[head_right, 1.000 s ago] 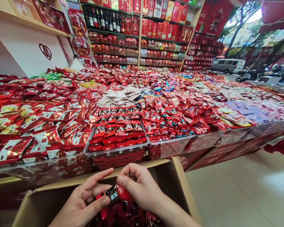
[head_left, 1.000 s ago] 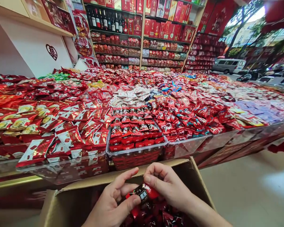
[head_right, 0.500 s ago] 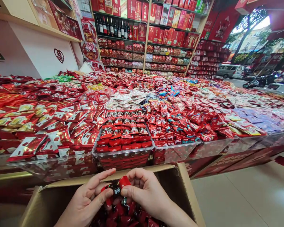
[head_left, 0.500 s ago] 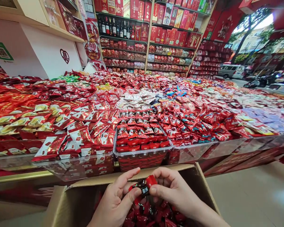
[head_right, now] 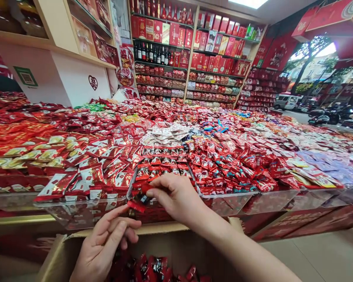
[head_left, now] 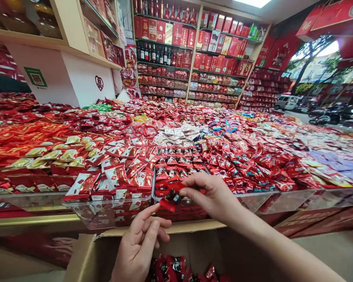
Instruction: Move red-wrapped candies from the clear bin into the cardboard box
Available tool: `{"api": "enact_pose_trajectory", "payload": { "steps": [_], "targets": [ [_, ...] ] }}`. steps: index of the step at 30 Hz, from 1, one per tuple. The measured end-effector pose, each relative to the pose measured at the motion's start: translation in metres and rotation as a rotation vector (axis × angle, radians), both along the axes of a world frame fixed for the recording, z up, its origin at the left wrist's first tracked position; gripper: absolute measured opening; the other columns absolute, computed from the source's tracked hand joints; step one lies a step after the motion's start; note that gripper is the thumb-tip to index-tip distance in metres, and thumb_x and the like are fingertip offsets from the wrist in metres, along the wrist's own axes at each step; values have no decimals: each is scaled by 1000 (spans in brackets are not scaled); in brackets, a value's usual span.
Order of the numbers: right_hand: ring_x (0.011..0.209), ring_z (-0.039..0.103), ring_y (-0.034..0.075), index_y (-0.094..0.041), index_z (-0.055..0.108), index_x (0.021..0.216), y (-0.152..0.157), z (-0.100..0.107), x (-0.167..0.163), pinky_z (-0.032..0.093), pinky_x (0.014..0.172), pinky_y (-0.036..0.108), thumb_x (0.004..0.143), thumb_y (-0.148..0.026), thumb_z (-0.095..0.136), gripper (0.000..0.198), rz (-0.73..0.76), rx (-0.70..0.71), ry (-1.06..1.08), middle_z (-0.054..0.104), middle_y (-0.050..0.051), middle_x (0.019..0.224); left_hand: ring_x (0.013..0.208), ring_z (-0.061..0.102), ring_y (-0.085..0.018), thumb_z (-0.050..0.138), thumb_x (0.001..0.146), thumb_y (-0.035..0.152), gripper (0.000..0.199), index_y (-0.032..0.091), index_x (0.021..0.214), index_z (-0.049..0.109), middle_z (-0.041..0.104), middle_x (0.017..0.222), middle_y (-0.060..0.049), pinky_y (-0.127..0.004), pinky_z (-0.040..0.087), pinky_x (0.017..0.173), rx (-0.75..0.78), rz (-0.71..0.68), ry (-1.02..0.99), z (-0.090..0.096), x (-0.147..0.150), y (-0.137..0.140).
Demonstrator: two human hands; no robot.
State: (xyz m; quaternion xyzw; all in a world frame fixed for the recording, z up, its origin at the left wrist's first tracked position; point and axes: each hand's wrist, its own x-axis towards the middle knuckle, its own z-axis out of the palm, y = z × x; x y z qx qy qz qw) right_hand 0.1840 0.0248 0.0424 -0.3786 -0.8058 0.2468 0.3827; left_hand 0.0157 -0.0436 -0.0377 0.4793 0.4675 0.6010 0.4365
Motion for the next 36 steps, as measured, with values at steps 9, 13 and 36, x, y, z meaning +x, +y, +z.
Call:
{"api": "enact_pose_trajectory", "payload": {
  "steps": [9, 13, 36],
  "targets": [
    [70, 55, 13, -15, 66, 85, 23, 3, -9, 42, 65, 23, 83, -20, 53, 14, 58, 323, -278, 64, 4, 73, 55, 61, -7, 49, 86, 27, 24, 30, 108, 54, 68, 75, 5, -16, 45, 50, 169, -73, 186, -12, -4, 1],
    [71, 56, 14, -15, 66, 86, 25, -2, -15, 42, 64, 23, 82, -21, 54, 14, 71, 317, -352, 65, 5, 75, 55, 61, -6, 49, 85, 22, 25, 32, 106, 56, 68, 74, 6, -15, 48, 57, 238, -71, 287, -13, -5, 2],
    [63, 59, 11, -14, 67, 78, 24, 7, -13, 40, 58, 20, 78, -18, 59, 9, 156, 254, -269, 68, 4, 71, 60, 61, -4, 47, 85, 16, 38, 32, 120, 45, 62, 90, 3, -14, 51, 64, 389, -97, 535, -17, -10, 6]
  ]
}}
